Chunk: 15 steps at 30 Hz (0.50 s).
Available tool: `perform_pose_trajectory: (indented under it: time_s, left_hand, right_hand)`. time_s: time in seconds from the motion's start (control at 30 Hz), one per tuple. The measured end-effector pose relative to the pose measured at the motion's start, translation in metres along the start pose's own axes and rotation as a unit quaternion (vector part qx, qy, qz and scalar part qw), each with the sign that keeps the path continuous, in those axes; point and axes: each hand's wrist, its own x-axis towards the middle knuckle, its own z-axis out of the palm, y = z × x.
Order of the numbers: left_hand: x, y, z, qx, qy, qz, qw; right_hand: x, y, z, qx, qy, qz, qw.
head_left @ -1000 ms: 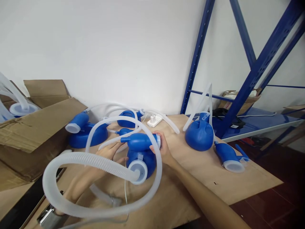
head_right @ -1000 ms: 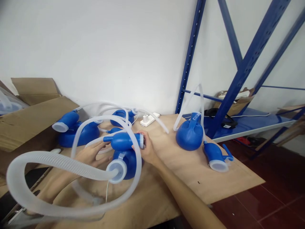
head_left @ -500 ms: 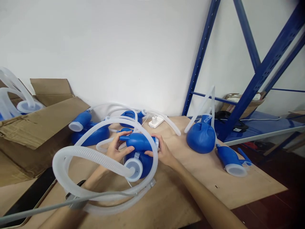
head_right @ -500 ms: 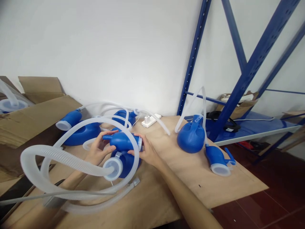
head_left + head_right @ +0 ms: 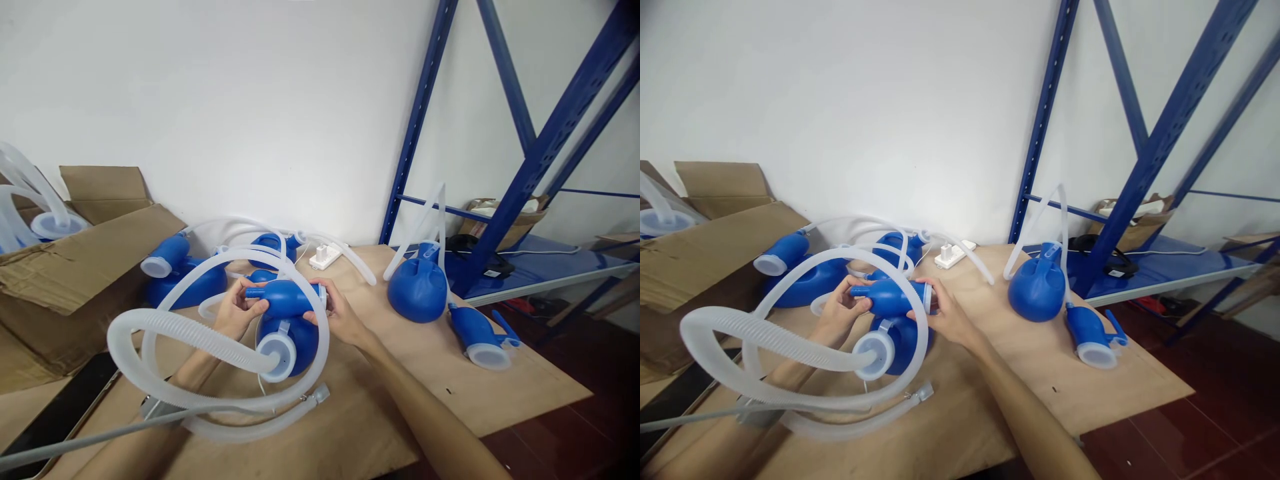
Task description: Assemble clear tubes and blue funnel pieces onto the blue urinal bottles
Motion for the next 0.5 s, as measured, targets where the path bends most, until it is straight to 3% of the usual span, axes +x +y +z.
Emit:
perform_pose_trajectory:
  time_s: [0.13,0.23,0.37,0.43,0.5]
  left_hand:
    - [0.007,0.014,-0.007,0.021,-0.011,-0.002,1.000]
    - [0.016,0.039,-0.015,0.074,-0.100,-0.007,0.992]
    - [0.028,0.070,-0.015,0.253,-0.210,0.074,0.942]
    - [0.032,0.077,-0.008,0.338,-0.224,0.126,0.905]
    - [0.036,0.077,-0.002,0.362,-0.216,0.132,0.897]
  right_hand:
    - [0.005,-0.007,-0.006,-0.017,-0.020,-0.010,1.000]
    - [0.013,-0.016,-0.009,-0.061,-0.012,-0.032,0.998]
    - [0.033,-0.020,-0.006,-0.104,0.023,-0.074,0.992]
    - [0.047,-0.019,-0.003,-0.105,0.030,-0.097,0.989]
    - [0.060,-0.018,-0.001,-0.096,0.036,-0.117,0.988]
